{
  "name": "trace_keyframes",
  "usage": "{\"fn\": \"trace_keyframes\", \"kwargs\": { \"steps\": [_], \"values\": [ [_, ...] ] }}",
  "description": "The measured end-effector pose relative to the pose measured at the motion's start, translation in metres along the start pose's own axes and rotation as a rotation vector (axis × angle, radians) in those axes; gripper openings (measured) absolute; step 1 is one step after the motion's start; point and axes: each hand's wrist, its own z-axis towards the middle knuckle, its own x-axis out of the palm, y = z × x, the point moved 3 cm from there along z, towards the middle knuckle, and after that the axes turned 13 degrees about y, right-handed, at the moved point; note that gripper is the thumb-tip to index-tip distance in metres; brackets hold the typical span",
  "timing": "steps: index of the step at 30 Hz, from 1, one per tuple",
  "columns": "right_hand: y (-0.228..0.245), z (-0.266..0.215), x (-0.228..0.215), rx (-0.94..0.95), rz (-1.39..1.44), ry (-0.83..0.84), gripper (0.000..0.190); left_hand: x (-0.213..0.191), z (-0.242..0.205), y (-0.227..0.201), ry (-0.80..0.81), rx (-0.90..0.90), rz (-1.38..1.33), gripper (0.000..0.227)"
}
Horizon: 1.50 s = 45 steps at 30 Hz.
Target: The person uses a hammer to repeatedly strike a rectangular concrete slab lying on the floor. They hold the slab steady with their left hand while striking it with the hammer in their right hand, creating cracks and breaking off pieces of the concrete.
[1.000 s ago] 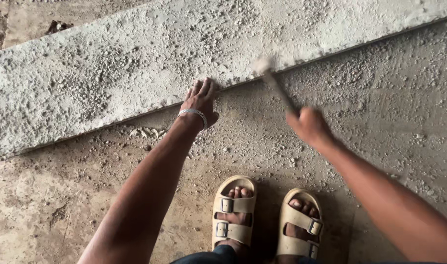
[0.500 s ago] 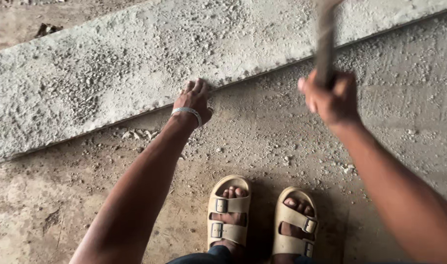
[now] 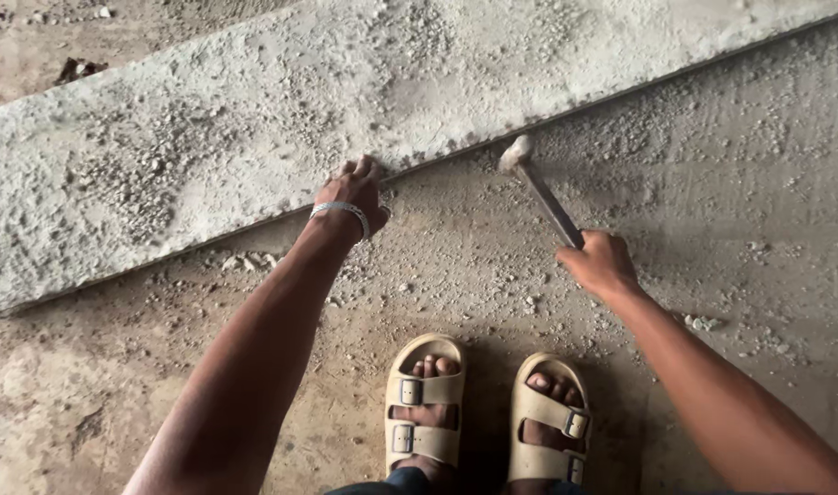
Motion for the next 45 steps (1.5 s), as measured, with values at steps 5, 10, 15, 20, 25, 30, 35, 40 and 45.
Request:
{"fn": "trace_keyframes", "kwargs": {
  "steps": [5, 10, 15, 20, 25, 30, 35, 40, 45],
  "values": [
    [0.045, -0.028, -0.047, -0.316, 0.177, -0.134, 0.03, -0.001, 0.01, -0.007, 0.073, -0.112, 0.009, 0.074],
    [0.113, -0.036, -0.122, -0.99, 0.486, -0.369, 0.026, -0.003, 0.006, -0.012, -0.006, -0.089, 0.069, 0.073],
    [0.104, 0.005, -0.104, -0.903, 0.368, -0.51, 0.028, -0.005, 0.007, -0.009, 0.095, -0.104, 0.046, 0.072],
    [0.008, 0.033, -0.029, -0.003, 0.001, -0.09, 0.024, -0.005, 0.005, -0.001, 0.06, -0.045, 0.124, 0.077],
    [-0.015, 0.012, -0.033, 0.038, -0.157, 0.003, 0.029, -0.012, 0.002, -0.003, 0.111, -0.086, 0.044, 0.076],
    [0.032, -0.026, -0.07, -0.343, 0.038, -0.128, 0.019, -0.026, 0.005, -0.016, 0.219, -0.132, 0.097, 0.044],
    [0.094, -0.033, -0.122, -0.817, 0.504, -0.314, 0.026, -0.02, 0.018, -0.031, 0.053, -0.002, 0.084, 0.044],
    [0.093, 0.0, -0.108, -0.738, 0.454, -0.408, 0.034, -0.001, 0.031, -0.053, 0.025, 0.159, 0.032, 0.093],
    [0.021, 0.022, -0.051, -0.056, -0.169, -0.11, 0.026, -0.01, 0.03, -0.053, 0.05, 0.144, 0.045, 0.088]
  ]
}}
